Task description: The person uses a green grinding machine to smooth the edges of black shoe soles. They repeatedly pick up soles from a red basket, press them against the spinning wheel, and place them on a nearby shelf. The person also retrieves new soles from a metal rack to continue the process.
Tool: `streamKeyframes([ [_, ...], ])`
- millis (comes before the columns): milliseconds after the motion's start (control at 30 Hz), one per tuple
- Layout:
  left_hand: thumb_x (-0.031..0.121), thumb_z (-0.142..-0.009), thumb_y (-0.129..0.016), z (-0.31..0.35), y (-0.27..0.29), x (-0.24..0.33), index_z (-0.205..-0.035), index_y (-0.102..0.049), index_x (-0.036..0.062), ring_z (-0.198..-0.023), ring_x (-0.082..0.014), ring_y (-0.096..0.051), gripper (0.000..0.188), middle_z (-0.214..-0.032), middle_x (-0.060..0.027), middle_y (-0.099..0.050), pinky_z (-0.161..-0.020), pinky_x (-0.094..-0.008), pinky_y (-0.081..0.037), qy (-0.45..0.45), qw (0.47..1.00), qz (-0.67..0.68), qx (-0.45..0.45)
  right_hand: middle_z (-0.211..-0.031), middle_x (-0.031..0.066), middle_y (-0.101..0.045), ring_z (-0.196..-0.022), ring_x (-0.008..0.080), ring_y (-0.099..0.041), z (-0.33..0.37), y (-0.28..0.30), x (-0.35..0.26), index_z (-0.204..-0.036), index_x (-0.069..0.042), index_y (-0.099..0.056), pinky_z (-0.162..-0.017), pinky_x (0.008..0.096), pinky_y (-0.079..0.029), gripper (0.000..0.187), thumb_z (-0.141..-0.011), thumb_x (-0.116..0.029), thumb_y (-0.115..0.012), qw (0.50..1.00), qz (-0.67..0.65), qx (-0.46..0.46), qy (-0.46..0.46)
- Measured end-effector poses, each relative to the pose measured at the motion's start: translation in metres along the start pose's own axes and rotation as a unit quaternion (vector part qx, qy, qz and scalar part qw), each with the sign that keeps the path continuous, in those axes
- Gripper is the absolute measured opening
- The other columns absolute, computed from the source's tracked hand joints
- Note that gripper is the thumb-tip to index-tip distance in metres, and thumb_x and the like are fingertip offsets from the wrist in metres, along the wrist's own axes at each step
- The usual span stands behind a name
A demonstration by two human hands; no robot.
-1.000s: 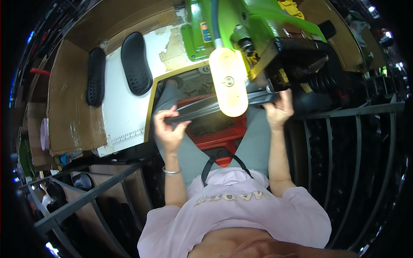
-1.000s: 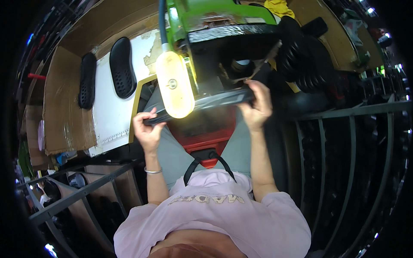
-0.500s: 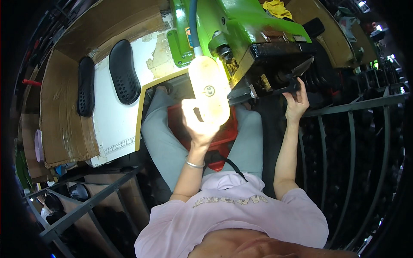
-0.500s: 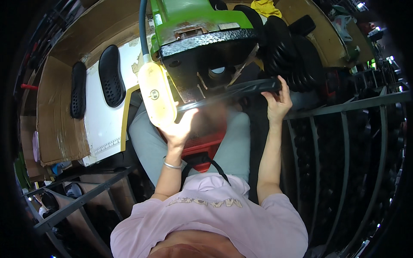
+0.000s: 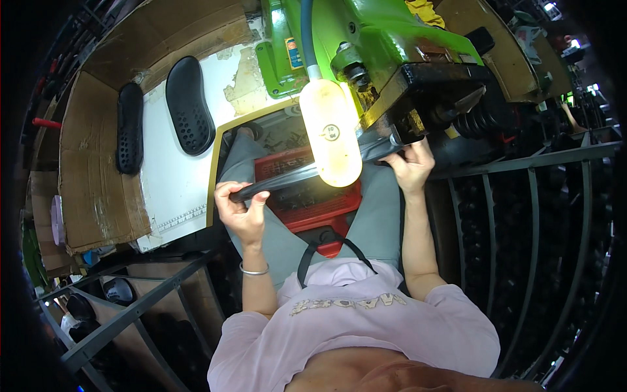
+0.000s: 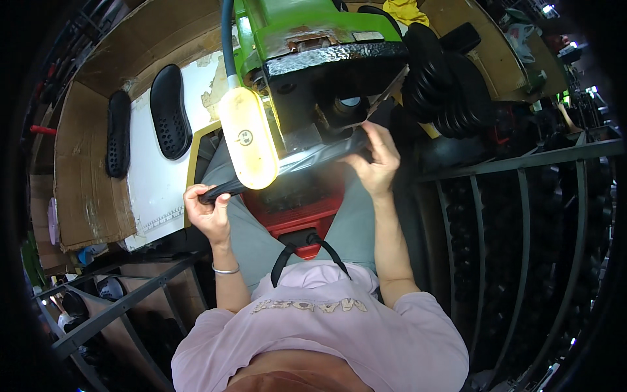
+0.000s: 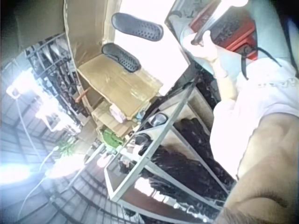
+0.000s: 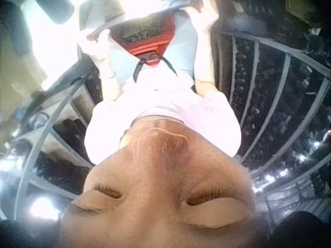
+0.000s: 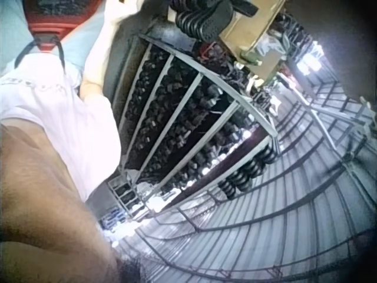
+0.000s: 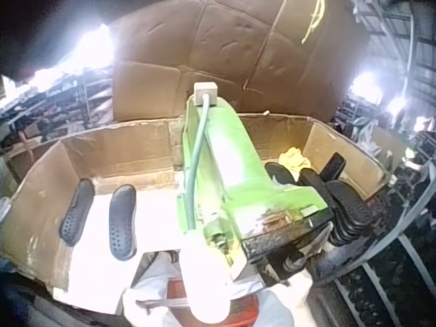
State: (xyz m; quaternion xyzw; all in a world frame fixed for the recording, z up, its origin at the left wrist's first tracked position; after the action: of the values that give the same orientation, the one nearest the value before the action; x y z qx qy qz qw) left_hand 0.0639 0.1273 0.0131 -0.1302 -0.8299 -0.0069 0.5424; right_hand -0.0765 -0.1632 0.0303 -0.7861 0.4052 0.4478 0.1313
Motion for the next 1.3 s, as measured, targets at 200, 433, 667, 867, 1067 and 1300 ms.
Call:
streamKeyframes([
  [200, 0.013, -0.078, -0.079, 0.019, 0.055, -0.043, -0.096, -0.053, 0.0001, -0.082, -0.0137, -0.053, 0.034, -0.094, -0.0056, -0.047, -0.078, -0.0244, -0.046, 0.012, 0.998, -0.056, -0.019, -0.091, 0.0104, -0.065, -0.079, 0.021, -0.063, 0.008, -0.054, -0.009, -0.103, 0.003, -0.066, -0.069, 0.0314, -0.051, 0.057, -0.052, -0.008, -0.089, 0.999, -0.012, 0.035, 0.033],
  [433, 0.004, -0.07, -0.075, 0.012, -0.02, -0.037, -0.106, -0.06, -0.0021, -0.091, -0.0306, -0.061, 0.04, -0.1, -0.0152, -0.063, -0.081, -0.0402, -0.049, -0.03, 0.948, -0.252, -0.194, -0.089, 0.0121, -0.065, -0.077, 0.0245, -0.063, 0.007, -0.052, -0.008, -0.093, 0.003, -0.063, -0.067, 0.0331, -0.051, 0.056, -0.048, -0.016, -0.091, 0.993, 0.058, 0.024, 0.097],
  [667, 0.002, -0.071, -0.078, 0.014, -0.116, -0.024, -0.101, -0.058, 0.0, -0.089, -0.0202, -0.062, 0.037, -0.096, -0.0101, -0.063, -0.084, -0.0311, -0.049, -0.03, 0.987, -0.076, -0.14, -0.099, 0.0097, -0.066, -0.091, 0.0181, -0.063, 0.03, -0.054, 0.037, -0.111, 0.004, -0.062, -0.08, 0.0296, -0.05, 0.06, -0.064, -0.024, -0.086, 0.984, -0.141, 0.011, -0.107],
  [867, 0.003, -0.078, -0.077, 0.047, -0.132, -0.037, -0.11, -0.051, -0.0007, -0.095, -0.0171, -0.059, 0.041, -0.102, -0.0075, -0.059, -0.088, -0.0298, -0.048, 0.13, 0.973, 0.179, -0.059, -0.108, 0.0112, -0.065, -0.097, 0.0171, -0.063, 0.095, -0.048, 0.134, -0.115, 0.003, -0.063, -0.087, 0.0294, -0.048, 0.036, -0.08, -0.004, -0.067, 0.885, -0.312, 0.054, -0.34],
  [1067, -0.002, -0.076, -0.076, 0.052, -0.129, -0.045, -0.116, -0.048, -0.0019, -0.098, -0.0198, -0.059, 0.049, -0.108, -0.0105, -0.058, -0.09, -0.0328, -0.048, 0.129, 0.976, 0.155, -0.085, -0.087, 0.0019, -0.06, -0.079, 0.0095, -0.056, 0.108, 0.007, 0.139, -0.098, -0.003, -0.059, -0.074, 0.0253, -0.048, 0.021, -0.079, 0.002, -0.068, 0.895, -0.256, 0.204, -0.302],
  [1300, -0.001, -0.08, -0.072, 0.028, -0.117, -0.021, -0.114, -0.047, -0.0004, -0.097, -0.0185, -0.06, 0.042, -0.105, -0.0102, -0.058, -0.089, -0.0319, -0.05, 0.111, 0.968, 0.191, -0.123, -0.08, -0.0026, -0.055, -0.072, 0.0066, -0.048, 0.022, 0.088, 0.028, -0.085, -0.004, -0.06, -0.065, 0.0212, -0.041, 0.03, -0.068, -0.007, -0.085, 0.97, 0.084, 0.206, -0.095],
])
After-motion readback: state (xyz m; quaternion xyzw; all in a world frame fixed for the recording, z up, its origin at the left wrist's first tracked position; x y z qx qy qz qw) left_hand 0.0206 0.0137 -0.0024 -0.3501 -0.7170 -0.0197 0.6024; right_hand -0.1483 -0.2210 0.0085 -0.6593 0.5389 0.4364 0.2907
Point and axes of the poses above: each hand's wrist, its own z-axis away from the middle knuckle, its own y-axis out of the back of the hand, x = y × z, the point moved 1 cm from there along -z, towards the middle knuckle
